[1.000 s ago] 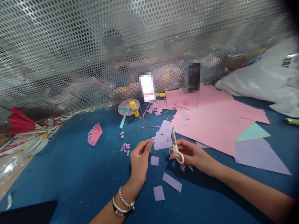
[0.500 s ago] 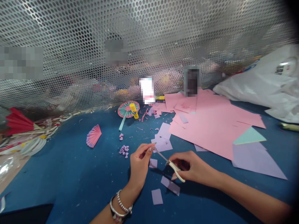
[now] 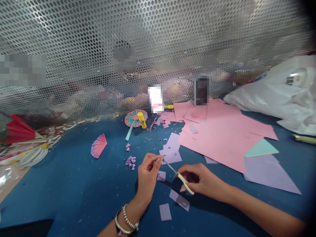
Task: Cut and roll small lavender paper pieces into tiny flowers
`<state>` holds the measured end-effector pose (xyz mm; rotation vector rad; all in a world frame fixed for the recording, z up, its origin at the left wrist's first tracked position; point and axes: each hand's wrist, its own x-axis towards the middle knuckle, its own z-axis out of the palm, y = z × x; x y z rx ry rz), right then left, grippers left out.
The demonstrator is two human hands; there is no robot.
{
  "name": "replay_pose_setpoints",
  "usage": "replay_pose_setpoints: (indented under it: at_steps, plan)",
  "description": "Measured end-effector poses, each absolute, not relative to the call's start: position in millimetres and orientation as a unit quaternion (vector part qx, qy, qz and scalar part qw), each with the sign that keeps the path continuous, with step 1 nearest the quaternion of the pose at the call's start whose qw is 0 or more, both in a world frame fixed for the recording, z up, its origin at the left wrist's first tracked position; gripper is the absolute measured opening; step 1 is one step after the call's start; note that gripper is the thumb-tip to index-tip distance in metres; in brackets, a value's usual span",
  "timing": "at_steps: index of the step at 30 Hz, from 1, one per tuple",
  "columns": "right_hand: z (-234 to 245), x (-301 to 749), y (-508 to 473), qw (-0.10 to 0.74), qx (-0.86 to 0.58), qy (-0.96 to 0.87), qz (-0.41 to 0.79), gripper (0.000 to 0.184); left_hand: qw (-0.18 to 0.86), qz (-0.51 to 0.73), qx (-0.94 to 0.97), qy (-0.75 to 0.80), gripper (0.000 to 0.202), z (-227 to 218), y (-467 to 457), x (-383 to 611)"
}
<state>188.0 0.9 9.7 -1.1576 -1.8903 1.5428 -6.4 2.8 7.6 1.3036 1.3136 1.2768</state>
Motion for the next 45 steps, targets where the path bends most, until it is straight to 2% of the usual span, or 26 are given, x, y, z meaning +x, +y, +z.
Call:
replay_pose_setpoints:
  at_steps: [4,11,16,21,24,27,31,45]
  plan:
    - [9.5,189.6,1.4,0.213,-0.412,-0.676,0.573,0.016,0.456,0.501,0.526,0.514,0.016,7.9,3.5,-6.8]
    - [12.4,192.8,-2.4,0.201,-0.306,-0.553,0.748,0.022,0.612,0.502,0.447,0.416,0.027,1.1,2.8,-6.9]
    - [9.9,191.8,-4.5,0.191,-0.278,-0.525,0.781,0.028,0.658,0.492,0.452,0.347,0.036,4.6,2.2,-7.0]
    - [7.5,193.5,-4.4,0.195,-0.195,-0.508,0.816,0.048,0.660,0.487,0.467,0.329,0.029,4.7,1.8,-6.1]
    - [10.3,193.7,-3.3,0.152,-0.178,-0.518,0.823,0.059,0.663,0.458,0.496,0.323,0.023,5.7,0.3,-4.7]
    - [14.5,192.2,-2.7,0.120,-0.198,-0.535,0.812,0.048,0.629,0.428,0.553,0.339,0.022,9.6,-1.4,-3.1]
    - [17.2,188.5,-5.1,0.155,-0.232,-0.558,0.782,0.034,0.594,0.417,0.578,0.373,0.020,13.9,-2.2,-1.6]
    - [12.3,188.4,-9.5,0.175,-0.269,-0.634,0.704,0.028,0.692,0.386,0.518,0.321,0.014,10.0,0.2,-3.5]
